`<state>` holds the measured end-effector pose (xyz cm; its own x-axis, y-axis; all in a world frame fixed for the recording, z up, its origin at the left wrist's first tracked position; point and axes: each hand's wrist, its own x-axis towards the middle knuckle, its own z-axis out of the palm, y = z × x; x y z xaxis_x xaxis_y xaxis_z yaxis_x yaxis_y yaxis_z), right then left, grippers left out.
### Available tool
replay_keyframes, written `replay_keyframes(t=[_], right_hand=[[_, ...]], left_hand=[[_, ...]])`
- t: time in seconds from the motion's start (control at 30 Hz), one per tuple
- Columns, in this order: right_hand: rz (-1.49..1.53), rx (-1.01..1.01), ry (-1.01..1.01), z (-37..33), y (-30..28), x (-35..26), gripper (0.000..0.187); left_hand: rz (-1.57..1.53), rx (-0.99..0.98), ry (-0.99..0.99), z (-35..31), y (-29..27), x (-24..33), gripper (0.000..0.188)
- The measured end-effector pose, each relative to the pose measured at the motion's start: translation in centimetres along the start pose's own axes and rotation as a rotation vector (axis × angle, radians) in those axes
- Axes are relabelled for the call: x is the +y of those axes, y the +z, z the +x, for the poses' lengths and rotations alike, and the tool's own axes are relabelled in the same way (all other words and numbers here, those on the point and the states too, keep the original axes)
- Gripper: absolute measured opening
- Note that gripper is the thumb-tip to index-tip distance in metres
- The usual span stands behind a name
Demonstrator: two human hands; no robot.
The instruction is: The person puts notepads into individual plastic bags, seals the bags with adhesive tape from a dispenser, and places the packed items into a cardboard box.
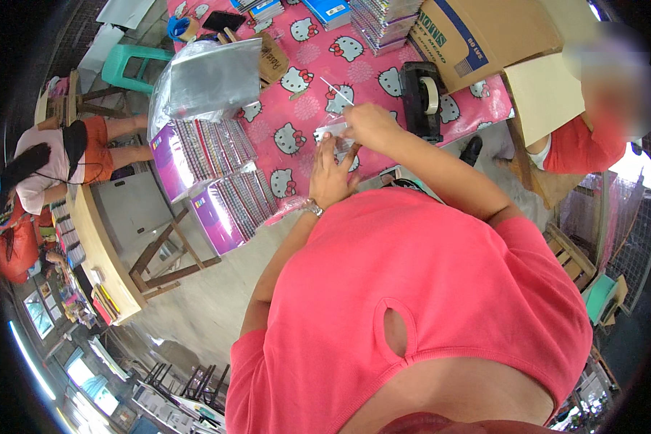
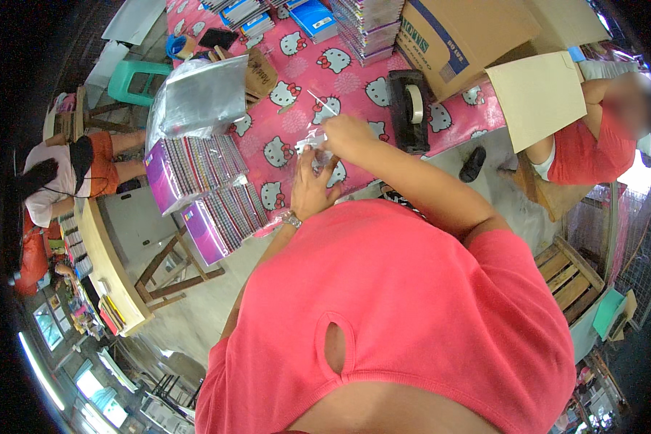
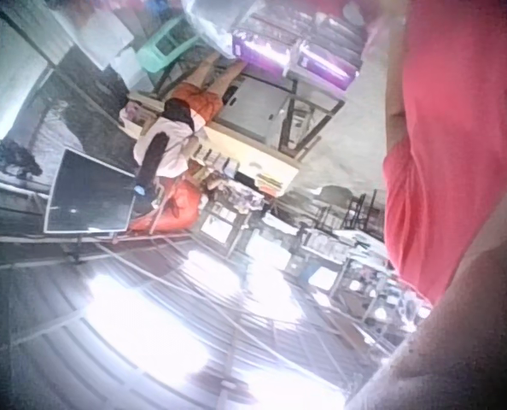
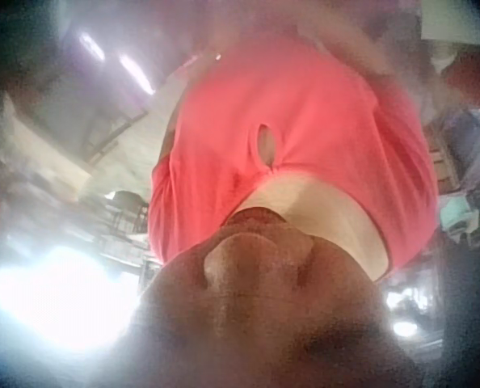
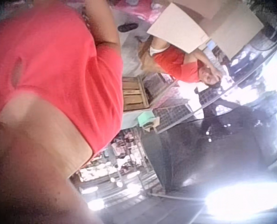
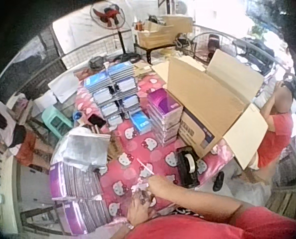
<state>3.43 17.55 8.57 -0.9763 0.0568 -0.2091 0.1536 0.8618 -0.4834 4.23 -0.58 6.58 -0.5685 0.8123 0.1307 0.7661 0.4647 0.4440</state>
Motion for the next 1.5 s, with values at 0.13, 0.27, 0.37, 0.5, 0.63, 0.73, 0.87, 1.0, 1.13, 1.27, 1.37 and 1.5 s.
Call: replay_keyframes(t=[0.13,0.27,0.37,0.5,0.63,0.73,0.87,1.0,1.13,1.27,1.37,1.5], right_hand=[[0.212,-0.052,0.033,0.8,-1.8,2.1,0.059],[0.489,0.198,-0.203,2.6,2.1,5.5,0.059],[0.96,-0.066,-0.231,3.2,3.2,5.7,0.047],[0.771,-0.147,-0.196,0.2,-0.1,2.4,0.03],[0.501,-0.033,-0.414,-2.7,-0.8,1.9,0.041],[0.273,0.109,-0.589,-4.2,-0.1,1.2,0.069],[0.152,0.114,-0.418,-4.2,2.0,0.1,0.07],[0.265,0.221,-0.22,-2.7,4.1,0.3,0.058],[0.295,0.146,-0.059,-2.3,2.4,-1.5,0.054],[0.243,0.296,0.063,-3.6,1.5,0.7,0.047],[0.597,0.5,0.397,-6.9,-1.0,4.0,0.039],[0.159,0.682,0.474,-12.3,3.9,14.3,0.031]], left_hand=[[0.129,0.106,0.031,0.0,-0.2,-1.0,0.044],[-0.085,0.148,0.037,1.7,-3.5,-0.7,0.026],[-0.193,0.168,0.034,2.4,-4.4,-1.7,0.026],[-0.255,0.271,-0.091,2.1,-5.5,-1.5,0.052],[-0.217,0.165,-0.04,2.0,-3.1,-4.2,0.056],[-0.18,0.116,0.023,1.9,-2.2,-4.6,0.047],[-0.25,0.236,-0.029,1.5,-1.4,-4.3,0.03],[-0.344,0.349,-0.256,1.4,-0.2,-4.0,0.018],[-0.285,0.326,-0.347,1.1,0.0,-4.5,0.018],[-0.11,0.137,-0.511,3.1,-1.2,-3.1,0.017],[0.002,0.025,-0.523,3.6,-3.1,-3.2,0.014],[0.097,0.071,-0.376,5.4,-2.9,-3.4,0.014]])
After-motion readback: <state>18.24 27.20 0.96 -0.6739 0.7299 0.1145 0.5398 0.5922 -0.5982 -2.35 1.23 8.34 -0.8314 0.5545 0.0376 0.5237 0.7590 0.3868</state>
